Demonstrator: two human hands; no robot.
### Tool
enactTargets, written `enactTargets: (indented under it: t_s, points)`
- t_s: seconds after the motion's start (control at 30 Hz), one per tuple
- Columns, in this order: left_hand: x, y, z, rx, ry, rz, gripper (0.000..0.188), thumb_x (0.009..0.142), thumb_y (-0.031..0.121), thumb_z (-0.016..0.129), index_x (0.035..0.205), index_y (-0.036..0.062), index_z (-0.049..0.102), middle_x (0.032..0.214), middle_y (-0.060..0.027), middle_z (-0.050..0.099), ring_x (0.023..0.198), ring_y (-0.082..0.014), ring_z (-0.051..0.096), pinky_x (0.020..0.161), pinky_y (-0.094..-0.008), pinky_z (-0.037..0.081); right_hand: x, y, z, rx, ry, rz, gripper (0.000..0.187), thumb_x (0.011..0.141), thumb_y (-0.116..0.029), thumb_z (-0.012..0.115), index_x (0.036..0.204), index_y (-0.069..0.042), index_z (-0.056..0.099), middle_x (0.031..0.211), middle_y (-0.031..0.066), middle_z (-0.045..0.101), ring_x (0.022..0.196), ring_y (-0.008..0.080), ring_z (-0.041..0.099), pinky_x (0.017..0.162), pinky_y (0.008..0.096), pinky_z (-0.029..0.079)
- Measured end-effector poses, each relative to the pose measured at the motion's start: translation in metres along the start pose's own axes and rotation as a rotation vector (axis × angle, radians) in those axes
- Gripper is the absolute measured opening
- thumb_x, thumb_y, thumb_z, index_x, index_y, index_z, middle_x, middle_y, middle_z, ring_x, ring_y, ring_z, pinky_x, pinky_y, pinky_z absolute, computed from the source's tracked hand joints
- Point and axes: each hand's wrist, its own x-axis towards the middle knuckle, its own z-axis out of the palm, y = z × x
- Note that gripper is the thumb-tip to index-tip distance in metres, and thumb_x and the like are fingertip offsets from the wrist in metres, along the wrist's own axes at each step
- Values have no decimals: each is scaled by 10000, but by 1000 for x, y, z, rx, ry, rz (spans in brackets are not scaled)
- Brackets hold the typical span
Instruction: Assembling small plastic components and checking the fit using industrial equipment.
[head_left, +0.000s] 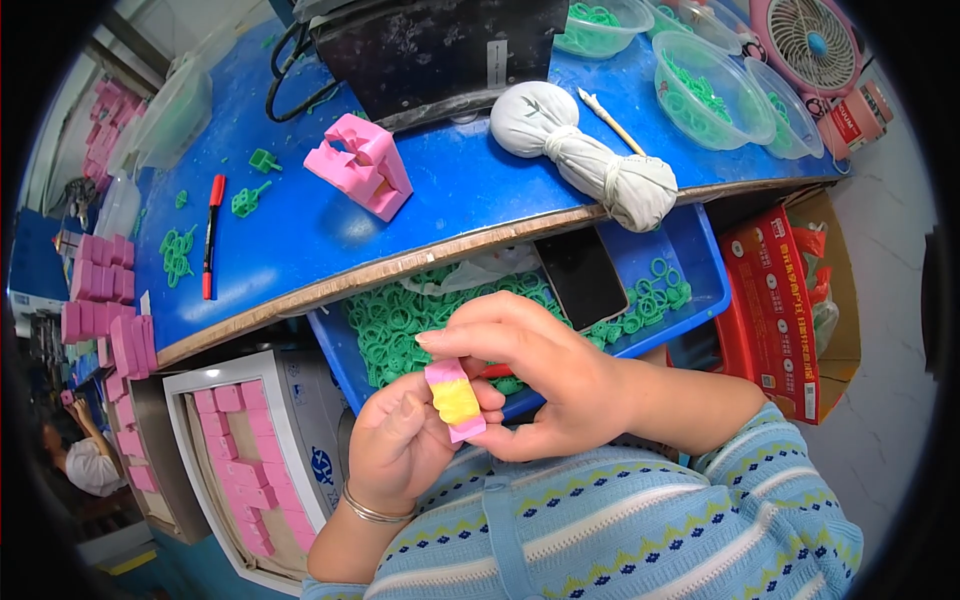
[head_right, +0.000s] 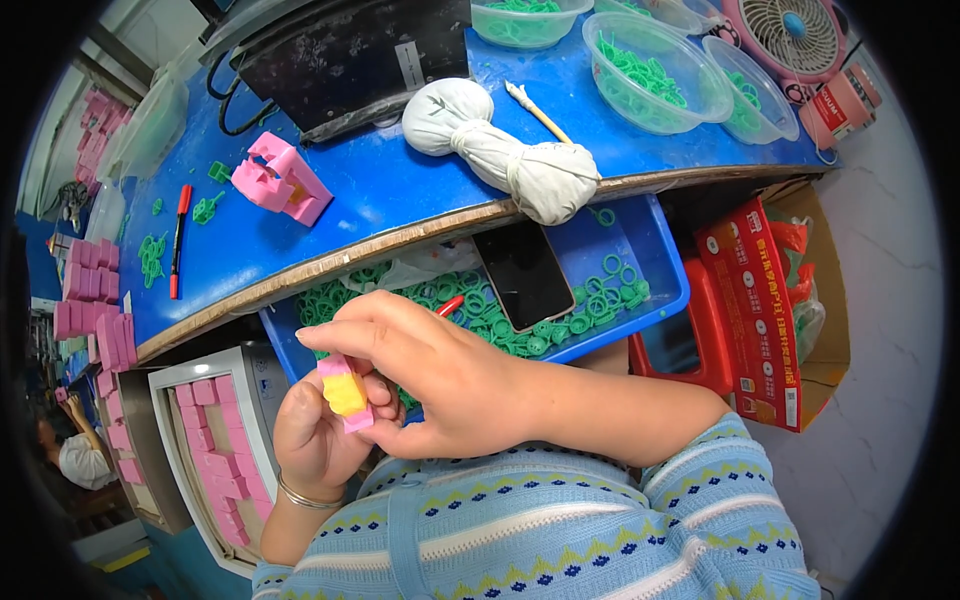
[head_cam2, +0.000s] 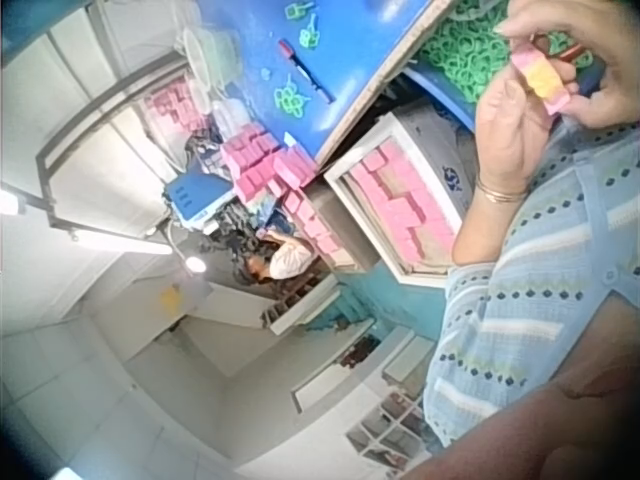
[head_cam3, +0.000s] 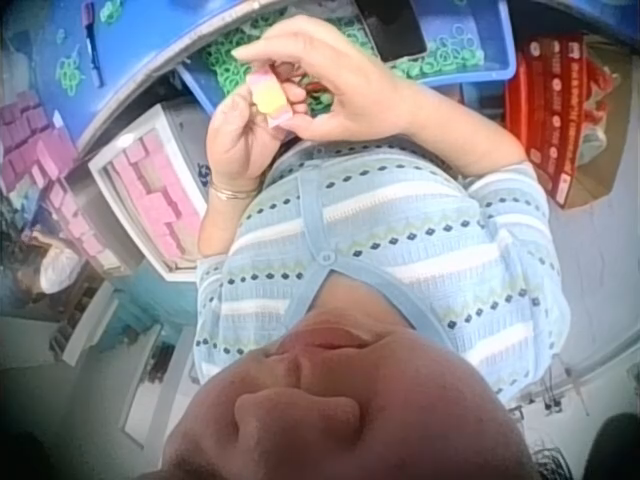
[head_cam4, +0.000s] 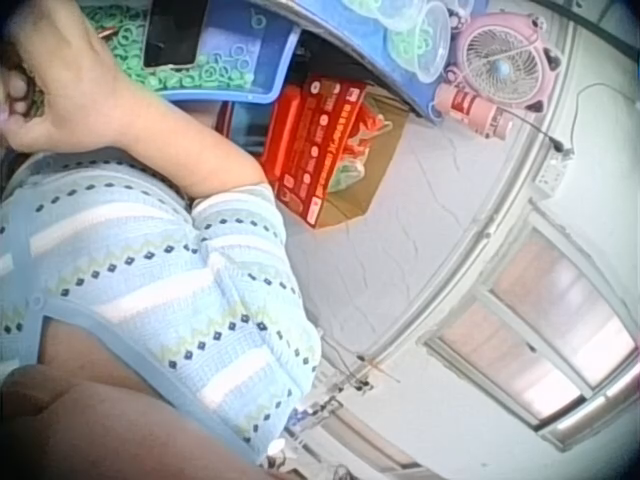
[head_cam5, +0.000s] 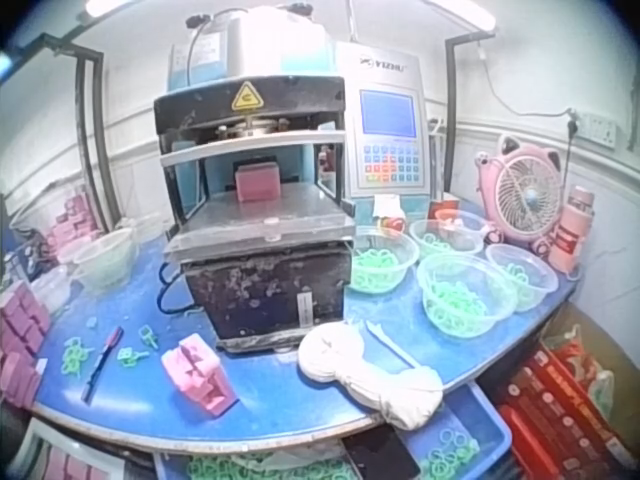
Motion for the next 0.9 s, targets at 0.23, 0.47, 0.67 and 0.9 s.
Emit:
enactTargets:
  t_s: [0.23,0.47,0.67,0.9]
  points:
    - [0,2,2,125,-10,23,453,918,261,525,1173,-109,478,1103,-220,570,1038,-292,567,927,-394,445,-1,1,2,-81,2,-68,648,656,-63,749,1244,-6,483,1059,154,520,943,278,540,806,345,457]
    - [-1,3,8,136,42,15,464,891,256,571,1175,-100,481,1066,-200,589,1011,-273,578,906,-381,457,0,2,2,-93,54,-90,635,654,-72,755,1231,-6,496,1045,152,523,913,276,546,787,346,461]
    - [-1,-2,-2,78,40,14,499,822,186,667,1205,-50,452,1048,-172,596,959,-232,583,849,-346,475,1,0,1,-113,84,-84,639,631,-106,767,1209,-13,512,1023,138,525,902,286,540,786,374,443]
    - [2,0,6,114,71,7,463,769,172,716,1114,16,448,1002,-121,560,901,-219,565,803,-333,470,0,3,2,-132,40,-106,550,621,-89,751,1128,-24,548,1024,127,538,927,296,543,812,395,440]
